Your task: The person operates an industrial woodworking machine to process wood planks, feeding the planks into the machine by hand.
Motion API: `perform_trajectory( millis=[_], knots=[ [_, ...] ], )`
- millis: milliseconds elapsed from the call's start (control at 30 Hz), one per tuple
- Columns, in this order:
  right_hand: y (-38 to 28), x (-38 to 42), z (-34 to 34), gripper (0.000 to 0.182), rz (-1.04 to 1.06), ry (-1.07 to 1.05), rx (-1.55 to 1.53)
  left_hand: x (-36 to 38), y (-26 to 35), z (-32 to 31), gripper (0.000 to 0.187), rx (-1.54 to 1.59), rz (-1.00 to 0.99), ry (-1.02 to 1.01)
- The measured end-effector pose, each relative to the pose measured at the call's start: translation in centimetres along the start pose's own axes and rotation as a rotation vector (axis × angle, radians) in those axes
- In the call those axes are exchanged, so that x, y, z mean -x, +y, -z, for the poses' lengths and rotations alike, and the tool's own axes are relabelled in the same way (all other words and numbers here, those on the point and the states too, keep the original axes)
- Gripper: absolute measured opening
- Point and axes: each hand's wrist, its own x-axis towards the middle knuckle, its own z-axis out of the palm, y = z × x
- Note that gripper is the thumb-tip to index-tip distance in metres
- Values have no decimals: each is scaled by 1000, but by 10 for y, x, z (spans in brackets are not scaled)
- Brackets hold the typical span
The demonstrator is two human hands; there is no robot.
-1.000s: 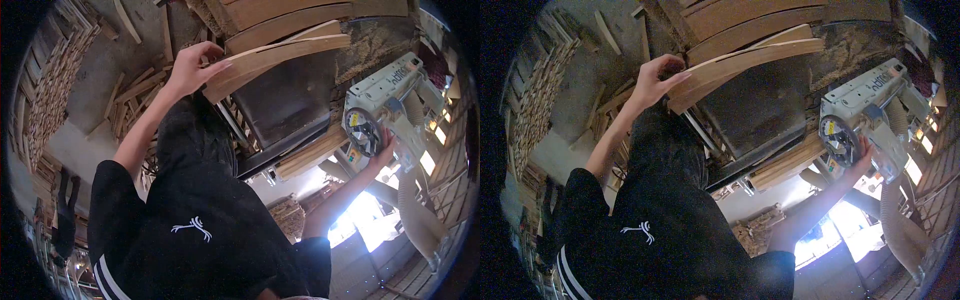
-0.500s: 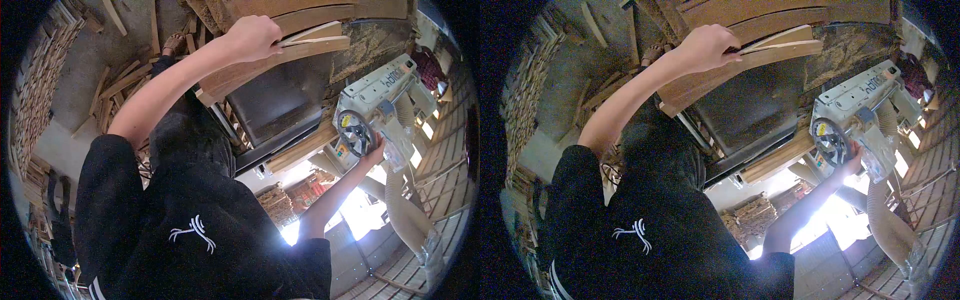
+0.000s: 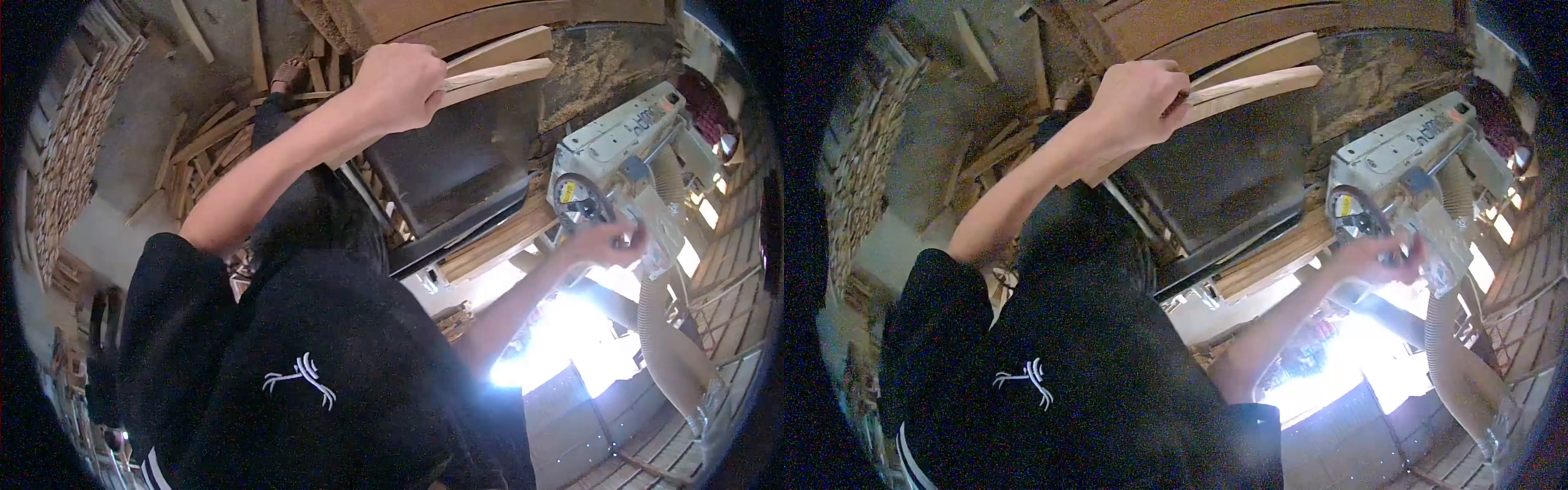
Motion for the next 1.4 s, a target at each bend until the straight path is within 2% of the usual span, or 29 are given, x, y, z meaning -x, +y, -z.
perform_trajectory(
  millis=[67, 100, 133, 167, 200, 233, 267, 300, 333, 400, 433, 467, 533, 600, 667, 733, 800, 867, 1000, 1067, 1133, 1167, 1233, 1333, 1400],
  knots=[
    [-49, 46, -13, 46, -107, -230, -263, 15, 3, -2, 17, -21, -11, 70],
    [-93, 63, -5, 47, -244, -507, -244, 22, 5, -3, 17, -33, -22, 58],
    [-94, 99, -27, 44, -363, -616, -383, 30, 4, -4, 17, -28, -59, 138],
    [-130, 114, -26, 43, -821, -748, -672, 36, 5, -4, 17, -19, -96, 222],
    [-146, 135, -28, 48, -1105, -746, -834, 43, 7, -3, 17, -22, -108, 225],
    [-170, 147, -26, 43, -1360, -637, -870, 50, 9, -2, 18, -63, -121, 231],
    [-160, 180, -37, 46, -1380, -668, -978, 58, 12, 0, 18, -105, -133, 232],
    [-175, 181, -30, 49, -1520, -688, -1180, 66, 17, 6, 19, -139, -143, 212],
    [-180, 186, -29, 49, -1533, -677, -1185, 73, 19, 7, 19, -148, -151, 202],
    [-187, 193, -28, 52, -1769, -715, -1364, 84, 21, 8, 20, -118, -187, 250],
    [-190, 185, -23, 59, -1726, -719, -1489, 89, 24, 12, 22, -102, -212, 263],
    [-190, 178, -18, 66, -1588, -673, -1607, 96, 30, 16, 22, -109, -231, 245],
    [-186, 160, 1, 69, -1483, -709, -1683, 108, 40, 19, 25, 17, -257, 255],
    [-183, 150, 15, 71, -1482, -667, -1693, 113, 50, 21, 28, 45, -272, 234],
    [-183, 137, 27, 72, -1472, -633, -1698, 113, 59, 22, 24, 24, -347, 308],
    [-190, 124, 39, 74, -1580, -487, -1609, 115, 65, 23, 25, 22, -364, 301],
    [-190, 118, 49, 75, -1585, -466, -1555, 120, 71, 20, 26, 19, -370, 292],
    [-184, 120, 55, 78, -1564, -400, -1691, 125, 78, 17, 40, 43, -323, 247],
    [-185, 116, 69, 80, -1535, -338, -1698, 127, 89, 13, 43, 140, -269, 215],
    [-180, 116, 73, 80, -1569, -295, -1794, 126, 88, 7, 44, 152, -344, 284],
    [-174, 117, 75, 79, -1545, -281, -2025, 125, 87, 3, 43, 158, -369, 298],
    [-172, 119, 74, 79, -1545, -277, -2020, 124, 87, 1, 43, 158, -394, 316],
    [-170, 124, 72, 76, -1464, -356, -1798, 122, 86, -3, 42, 156, -375, 321],
    [-176, 122, 64, 74, -1494, -346, -1604, 120, 86, -4, 42, 178, -332, 293],
    [-183, 116, 63, 70, -1529, -326, -1534, 115, 81, -13, 38, 123, -337, 432]
  ],
)
